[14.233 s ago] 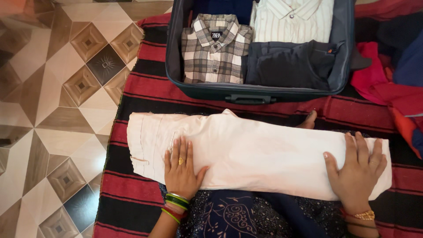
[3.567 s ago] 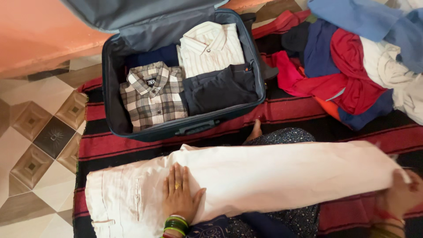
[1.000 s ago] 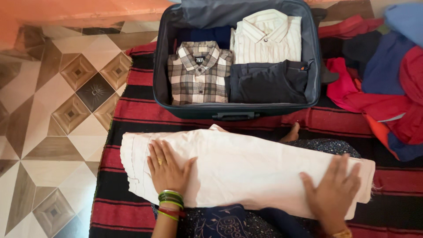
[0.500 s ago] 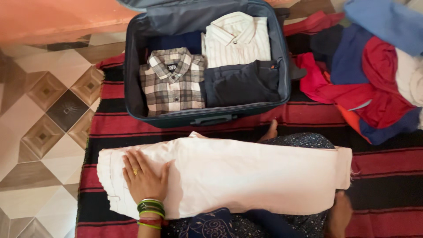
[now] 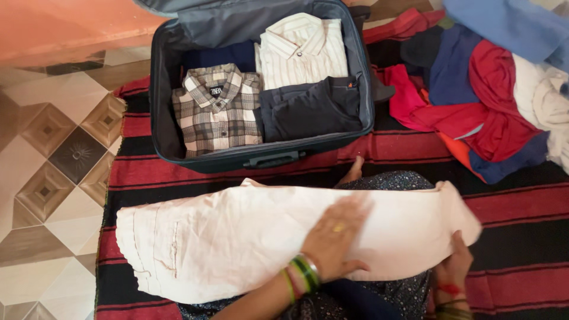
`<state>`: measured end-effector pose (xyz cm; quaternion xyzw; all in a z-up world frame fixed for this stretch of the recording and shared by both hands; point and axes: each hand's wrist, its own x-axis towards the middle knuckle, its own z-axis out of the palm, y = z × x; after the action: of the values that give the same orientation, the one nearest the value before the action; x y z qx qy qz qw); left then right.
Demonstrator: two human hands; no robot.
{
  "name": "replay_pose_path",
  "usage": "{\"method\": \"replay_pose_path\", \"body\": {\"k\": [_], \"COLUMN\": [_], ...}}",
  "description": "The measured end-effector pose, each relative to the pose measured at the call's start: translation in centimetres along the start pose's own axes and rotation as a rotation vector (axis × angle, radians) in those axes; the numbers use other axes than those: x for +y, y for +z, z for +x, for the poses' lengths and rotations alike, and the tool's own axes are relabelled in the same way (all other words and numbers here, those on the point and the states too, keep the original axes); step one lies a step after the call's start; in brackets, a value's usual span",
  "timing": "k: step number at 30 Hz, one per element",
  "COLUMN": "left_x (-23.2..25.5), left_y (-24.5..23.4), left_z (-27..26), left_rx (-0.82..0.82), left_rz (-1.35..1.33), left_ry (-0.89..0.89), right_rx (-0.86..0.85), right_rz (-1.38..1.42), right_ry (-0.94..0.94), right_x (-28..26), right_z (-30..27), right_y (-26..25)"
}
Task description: The person folds clothes including a dark top and white trousers by hand and places them into an open suitcase on a mat.
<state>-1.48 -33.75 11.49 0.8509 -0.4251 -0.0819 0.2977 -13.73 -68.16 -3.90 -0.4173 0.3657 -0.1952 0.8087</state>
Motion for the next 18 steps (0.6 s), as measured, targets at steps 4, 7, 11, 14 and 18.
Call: {"method": "replay_pose_path", "body": {"k": [4,7,11,14,18], "left_x": [1.8,1.3,0.4,-1.1,-2.2], "left_y": [1.5,3.2,5.0,5.9,6.8], "left_z": [3.3,4.5,4.7,3.9,3.5], "left_rx": [-0.064,-0.112,-0.154,-0.078,-0.094], "left_rz": [0.076,0.095,0.066,-0.451,-2.094], "left_ry": [0.168,0.207,0.220,0.216,-0.268], "right_rx": [0.076,0.012,-0.043,-0.201,-0.674], "right_rz": [0.021,-0.093,-0.416,-0.864,-1.391], "right_ry": [-0.032,-0.265,-0.723,-1.038,-1.359], "right_x": [-6.2,-10.5,-12.0,-11.7,-10.3], "right_z": [-1.4,-4.9,-8.9,-10.2,-10.7], "right_y": [3.8,7.0,9.5,9.7,11.4]}}
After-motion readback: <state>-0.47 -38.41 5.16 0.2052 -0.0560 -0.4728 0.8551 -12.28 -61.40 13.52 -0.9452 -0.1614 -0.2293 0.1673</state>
